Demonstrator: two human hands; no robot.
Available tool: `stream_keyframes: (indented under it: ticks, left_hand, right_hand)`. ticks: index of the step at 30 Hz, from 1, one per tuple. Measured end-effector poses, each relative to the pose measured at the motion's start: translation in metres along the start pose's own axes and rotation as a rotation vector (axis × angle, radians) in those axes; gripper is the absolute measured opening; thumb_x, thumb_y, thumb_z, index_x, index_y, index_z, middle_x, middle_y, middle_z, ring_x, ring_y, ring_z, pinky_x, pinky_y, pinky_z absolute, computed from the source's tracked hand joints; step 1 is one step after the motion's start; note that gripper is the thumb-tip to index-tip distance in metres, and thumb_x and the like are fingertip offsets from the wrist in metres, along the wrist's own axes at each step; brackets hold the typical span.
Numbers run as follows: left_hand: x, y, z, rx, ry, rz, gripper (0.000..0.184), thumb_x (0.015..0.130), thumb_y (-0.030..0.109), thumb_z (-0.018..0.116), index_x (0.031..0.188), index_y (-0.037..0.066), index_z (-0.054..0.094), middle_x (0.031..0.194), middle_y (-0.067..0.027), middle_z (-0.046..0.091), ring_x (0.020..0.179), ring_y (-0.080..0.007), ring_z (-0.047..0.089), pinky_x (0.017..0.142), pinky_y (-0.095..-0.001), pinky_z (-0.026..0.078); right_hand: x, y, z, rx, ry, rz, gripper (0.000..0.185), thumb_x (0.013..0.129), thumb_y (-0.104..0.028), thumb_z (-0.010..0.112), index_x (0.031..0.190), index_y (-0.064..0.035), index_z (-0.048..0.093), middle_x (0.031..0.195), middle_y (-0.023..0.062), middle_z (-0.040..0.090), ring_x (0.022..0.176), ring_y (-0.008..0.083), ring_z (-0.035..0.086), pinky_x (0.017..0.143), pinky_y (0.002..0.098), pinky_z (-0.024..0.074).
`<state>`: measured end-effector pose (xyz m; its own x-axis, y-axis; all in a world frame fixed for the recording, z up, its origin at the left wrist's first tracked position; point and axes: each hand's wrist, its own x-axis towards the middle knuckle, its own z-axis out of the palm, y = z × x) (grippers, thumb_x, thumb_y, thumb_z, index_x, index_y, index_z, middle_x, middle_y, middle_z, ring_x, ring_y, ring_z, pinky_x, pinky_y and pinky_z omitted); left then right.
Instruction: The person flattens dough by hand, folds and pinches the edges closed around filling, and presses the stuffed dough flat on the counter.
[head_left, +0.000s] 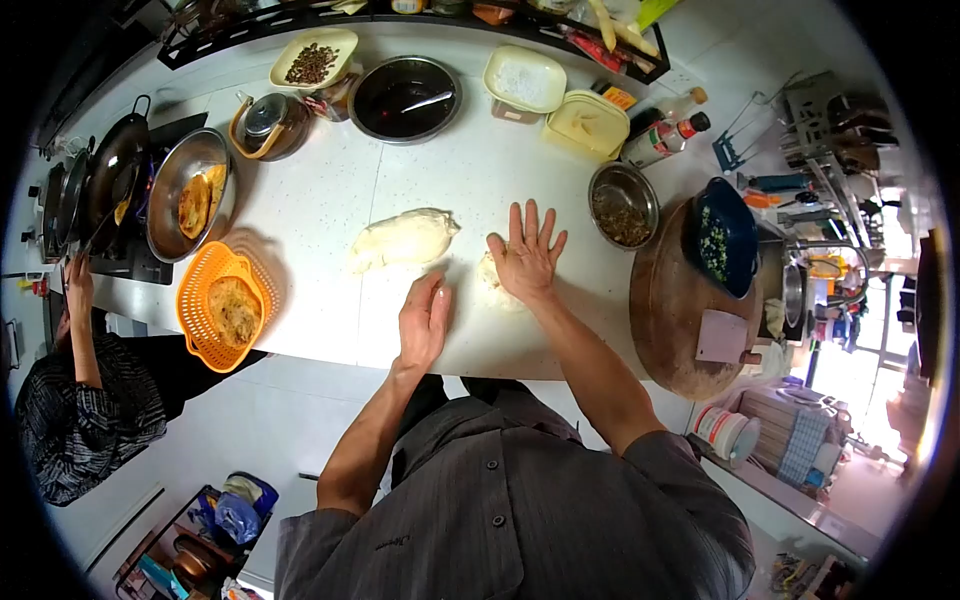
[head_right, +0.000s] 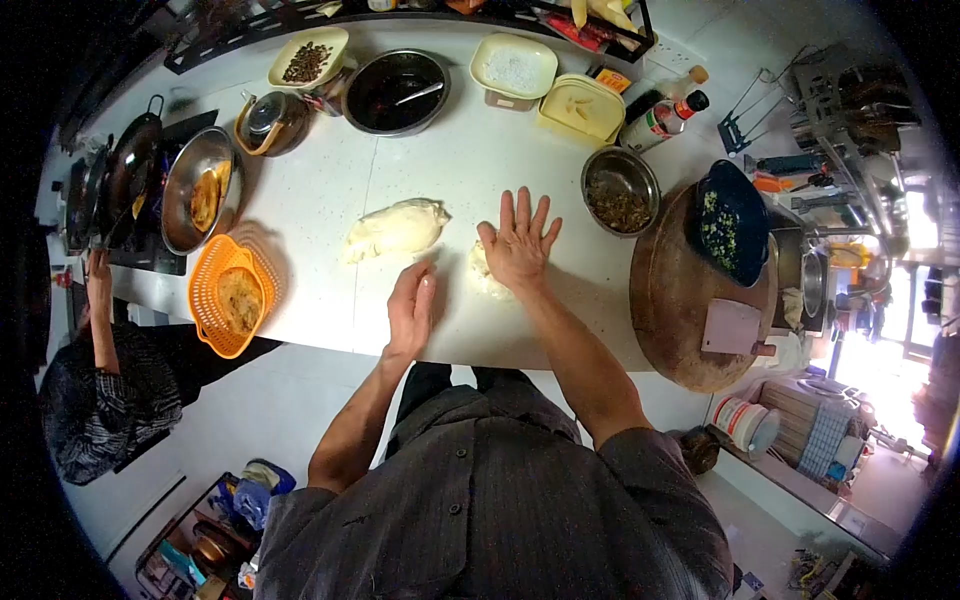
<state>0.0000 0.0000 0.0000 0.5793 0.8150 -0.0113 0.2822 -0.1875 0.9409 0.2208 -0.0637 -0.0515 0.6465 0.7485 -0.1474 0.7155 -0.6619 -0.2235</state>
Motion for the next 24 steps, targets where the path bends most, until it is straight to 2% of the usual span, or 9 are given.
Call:
stream_keyframes:
  ticks: [2, 3, 5, 6, 7, 9, 11, 17, 24]
  left_hand:
    - [-0.004, 0.001, -0.003, 0.027, -0.013, -0.047, 0.041, 0.108, 0.029, 0.054, 0.132, -0.004, 0.063, 0.126, -0.0253, 0.067, 0.116, -0.0390, 0.066, 0.101, -0.0429, 0.051]
    - [0.047, -0.004, 0.023, -0.076, 0.031, 0.092, 0.041, 0.108, 0.029, 0.054, 0.132, -0.004, 0.063, 0.126, -0.0253, 0.067, 0.116, -0.0390, 0.066, 0.101, -0.0429, 0.051]
    - [0.004, -0.007, 0.003, -0.025, 0.025, 0.033, 0.037, 0.108, 0.025, 0.056, 0.128, -0.004, 0.065, 0.121, -0.0245, 0.069, 0.109, -0.0386, 0.068, 0.096, -0.0423, 0.054]
    - [-0.005, -0.005, -0.009, -0.013, 0.020, 0.017, 0.037, 0.108, 0.025, 0.056, 0.128, -0.004, 0.065, 0.121, -0.0245, 0.069, 0.109, -0.0386, 0.068, 0.096, -0.0423, 0.054]
    - [0.006, -0.007, -0.029, 0.031, 0.004, 0.031, 0.035, 0.107, 0.023, 0.057, 0.127, -0.004, 0.065, 0.119, -0.0239, 0.069, 0.105, -0.0384, 0.069, 0.093, -0.0419, 0.055]
    - [0.002, -0.005, -0.026, 0.016, -0.018, 0.003, 0.033, 0.107, 0.022, 0.058, 0.126, -0.004, 0.065, 0.116, -0.0234, 0.070, 0.101, -0.0381, 0.070, 0.090, -0.0415, 0.056]
    - [-0.002, -0.009, -0.020, -0.022, 0.019, 0.096, 0.029, 0.105, 0.018, 0.061, 0.124, -0.004, 0.066, 0.112, -0.0222, 0.070, 0.096, -0.0370, 0.071, 0.084, -0.0407, 0.057]
    - [-0.005, -0.008, -0.024, -0.074, -0.060, -0.006, 0.026, 0.104, 0.015, 0.064, 0.122, -0.003, 0.067, 0.111, -0.0210, 0.071, 0.094, -0.0360, 0.070, 0.083, -0.0402, 0.056]
    - [-0.003, -0.015, -0.026, -0.103, -0.075, 0.085, 0.022, 0.102, 0.013, 0.066, 0.118, -0.003, 0.068, 0.109, -0.0204, 0.071, 0.093, -0.0371, 0.070, 0.083, -0.0411, 0.056]
  right_hand:
    - [-0.001, -0.002, 0.002, 0.082, -0.091, 0.006, 0.085, 0.104, -0.065, 0.040, 0.168, -0.0125, 0.019, 0.176, 0.0166, 0.007, 0.159, 0.0479, 0.001, 0.122, 0.0744, -0.0002]
    - [0.051, 0.008, -0.041, -0.006, 0.063, -0.014, 0.085, 0.104, -0.065, 0.040, 0.168, -0.0125, 0.019, 0.176, 0.0166, 0.007, 0.159, 0.0479, 0.001, 0.122, 0.0744, -0.0002]
    - [0.010, -0.015, -0.057, 0.042, -0.218, 0.100, 0.084, 0.105, -0.064, 0.040, 0.167, -0.0105, 0.022, 0.175, 0.0195, 0.009, 0.158, 0.0522, 0.003, 0.121, 0.0758, 0.0037]
    - [0.000, -0.026, -0.050, 0.052, -0.236, 0.101, 0.084, 0.105, -0.064, 0.040, 0.167, -0.0105, 0.022, 0.175, 0.0195, 0.009, 0.158, 0.0522, 0.003, 0.121, 0.0758, 0.0037]
    - [0.008, -0.048, -0.037, 0.059, -0.177, 0.090, 0.084, 0.105, -0.064, 0.039, 0.167, -0.0097, 0.023, 0.174, 0.0208, 0.011, 0.157, 0.0540, 0.004, 0.120, 0.0764, 0.0053]
    - [0.000, -0.047, -0.028, 0.002, -0.149, 0.093, 0.084, 0.105, -0.065, 0.039, 0.166, -0.0088, 0.024, 0.173, 0.0222, 0.013, 0.156, 0.0558, 0.005, 0.120, 0.0770, 0.0069]
    - [-0.010, -0.039, -0.015, -0.057, -0.006, 0.090, 0.085, 0.105, -0.066, 0.037, 0.165, -0.0077, 0.025, 0.172, 0.0238, 0.016, 0.154, 0.0584, 0.009, 0.118, 0.0784, 0.0113]
    - [-0.014, -0.035, -0.003, -0.120, 0.118, 0.076, 0.083, 0.104, -0.066, 0.039, 0.162, -0.0068, 0.032, 0.170, 0.0245, 0.022, 0.153, 0.0596, 0.013, 0.113, 0.0830, 0.0157]
    - [-0.006, -0.037, -0.012, -0.112, 0.218, 0.067, 0.076, 0.104, -0.063, 0.043, 0.158, -0.0094, 0.041, 0.168, 0.0247, 0.028, 0.151, 0.0591, 0.022, 0.113, 0.0812, 0.0174]
